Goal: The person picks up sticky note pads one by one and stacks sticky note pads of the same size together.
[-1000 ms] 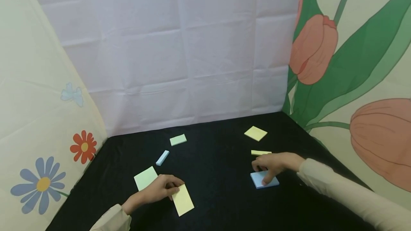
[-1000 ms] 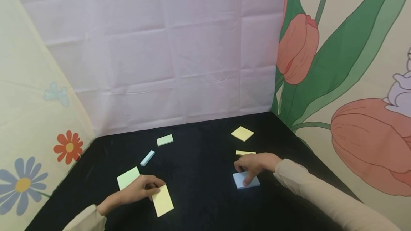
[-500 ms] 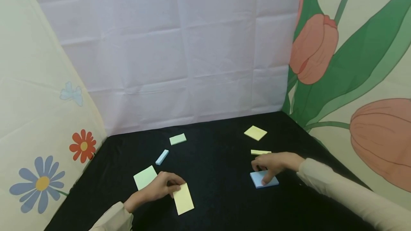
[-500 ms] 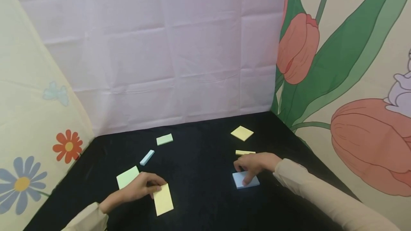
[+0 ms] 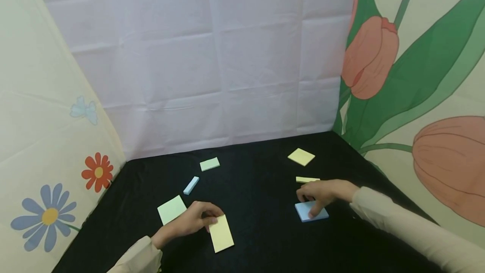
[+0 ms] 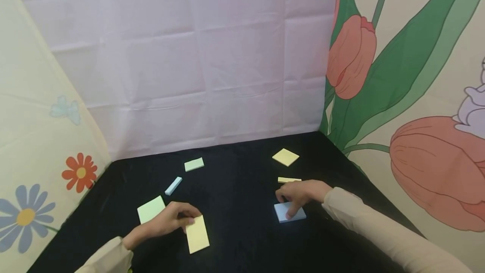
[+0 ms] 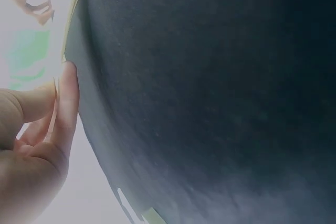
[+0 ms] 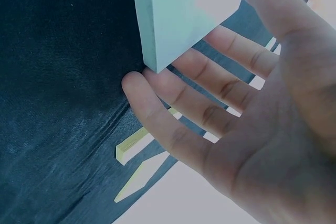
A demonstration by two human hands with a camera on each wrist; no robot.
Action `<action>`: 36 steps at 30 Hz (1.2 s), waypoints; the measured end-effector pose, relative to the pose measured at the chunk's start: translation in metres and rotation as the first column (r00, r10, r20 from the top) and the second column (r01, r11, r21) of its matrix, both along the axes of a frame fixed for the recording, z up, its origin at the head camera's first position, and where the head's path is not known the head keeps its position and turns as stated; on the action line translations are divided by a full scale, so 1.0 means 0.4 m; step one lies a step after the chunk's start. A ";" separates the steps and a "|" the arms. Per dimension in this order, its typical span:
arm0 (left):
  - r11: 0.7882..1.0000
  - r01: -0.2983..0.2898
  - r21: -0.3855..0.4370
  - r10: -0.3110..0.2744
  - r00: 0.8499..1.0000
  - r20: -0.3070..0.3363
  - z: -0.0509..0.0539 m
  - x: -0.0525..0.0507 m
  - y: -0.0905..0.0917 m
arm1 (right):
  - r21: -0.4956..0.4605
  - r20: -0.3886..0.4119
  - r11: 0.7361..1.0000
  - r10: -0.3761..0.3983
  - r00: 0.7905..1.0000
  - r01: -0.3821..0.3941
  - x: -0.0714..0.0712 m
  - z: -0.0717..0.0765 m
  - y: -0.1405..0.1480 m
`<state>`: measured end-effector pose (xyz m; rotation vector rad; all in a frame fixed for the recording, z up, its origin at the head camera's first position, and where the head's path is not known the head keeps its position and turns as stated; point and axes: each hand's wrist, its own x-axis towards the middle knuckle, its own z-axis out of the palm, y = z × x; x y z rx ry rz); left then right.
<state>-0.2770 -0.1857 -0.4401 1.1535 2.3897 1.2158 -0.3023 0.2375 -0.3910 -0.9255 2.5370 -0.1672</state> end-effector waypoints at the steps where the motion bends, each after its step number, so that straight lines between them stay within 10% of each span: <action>1: 1.000 0.000 0.002 0.000 1.000 0.000 -0.001 -0.001 0.004 | -0.001 -0.001 1.000 0.001 1.000 -0.001 0.000 0.000 0.000; 36: 0.999 -0.023 -0.045 0.015 0.987 -0.161 0.011 -0.068 0.127 | -0.010 -0.006 1.000 -0.012 1.000 0.012 -0.001 -0.006 0.004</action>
